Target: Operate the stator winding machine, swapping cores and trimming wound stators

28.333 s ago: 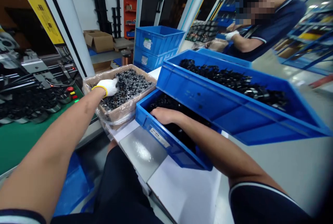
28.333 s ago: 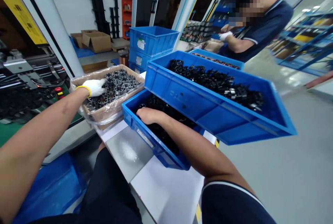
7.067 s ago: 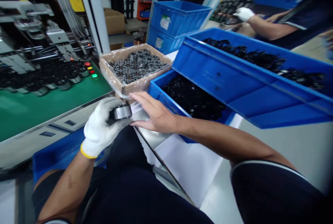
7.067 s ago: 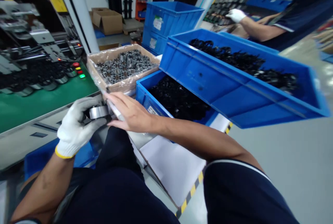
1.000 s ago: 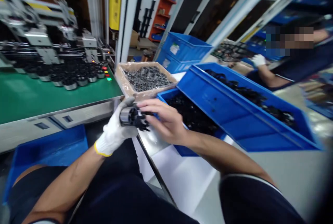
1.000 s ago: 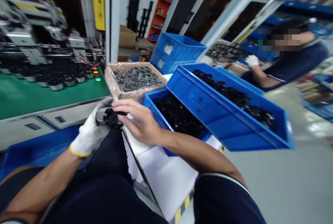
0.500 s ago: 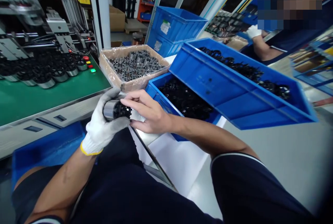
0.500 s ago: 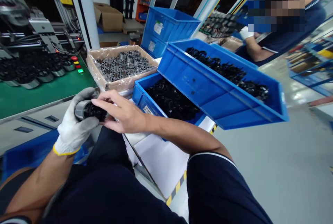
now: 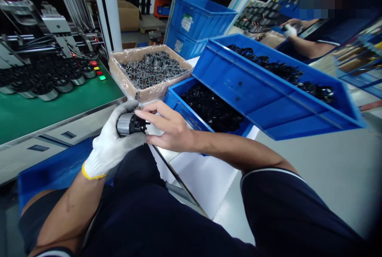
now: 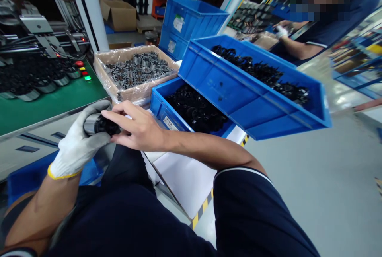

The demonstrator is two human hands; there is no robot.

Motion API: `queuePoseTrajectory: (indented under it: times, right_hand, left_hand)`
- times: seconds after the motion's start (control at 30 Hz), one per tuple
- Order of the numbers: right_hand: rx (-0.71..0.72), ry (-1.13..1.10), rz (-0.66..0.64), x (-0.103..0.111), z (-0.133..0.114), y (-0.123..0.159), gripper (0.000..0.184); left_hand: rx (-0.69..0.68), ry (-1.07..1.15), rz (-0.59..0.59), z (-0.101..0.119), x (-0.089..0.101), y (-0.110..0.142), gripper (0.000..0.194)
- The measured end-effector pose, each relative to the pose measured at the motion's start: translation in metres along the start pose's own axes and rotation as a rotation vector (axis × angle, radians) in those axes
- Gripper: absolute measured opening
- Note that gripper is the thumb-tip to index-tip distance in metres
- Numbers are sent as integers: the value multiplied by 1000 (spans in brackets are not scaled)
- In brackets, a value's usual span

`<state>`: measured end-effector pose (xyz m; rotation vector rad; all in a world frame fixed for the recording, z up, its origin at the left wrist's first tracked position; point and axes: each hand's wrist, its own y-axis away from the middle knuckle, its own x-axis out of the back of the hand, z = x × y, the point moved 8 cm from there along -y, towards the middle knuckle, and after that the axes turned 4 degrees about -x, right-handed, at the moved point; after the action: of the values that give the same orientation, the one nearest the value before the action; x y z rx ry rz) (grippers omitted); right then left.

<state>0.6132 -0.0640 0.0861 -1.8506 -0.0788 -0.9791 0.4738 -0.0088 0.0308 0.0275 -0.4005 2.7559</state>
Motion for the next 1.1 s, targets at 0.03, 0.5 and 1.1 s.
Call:
queuePoseTrajectory:
  times: [0.03, 0.5, 1.1]
  right_hand:
    - [19, 17, 7, 0, -2, 0, 46]
    - [18, -92, -69, -4, 5, -6, 53]
    - [89, 101, 29, 3, -8, -5, 18]
  left_hand:
    - [4, -16, -9, -1, 0, 1, 76]
    - [-120, 16, 84, -2, 3, 7, 67]
    - [-163, -238, 54, 10, 6, 13, 76]
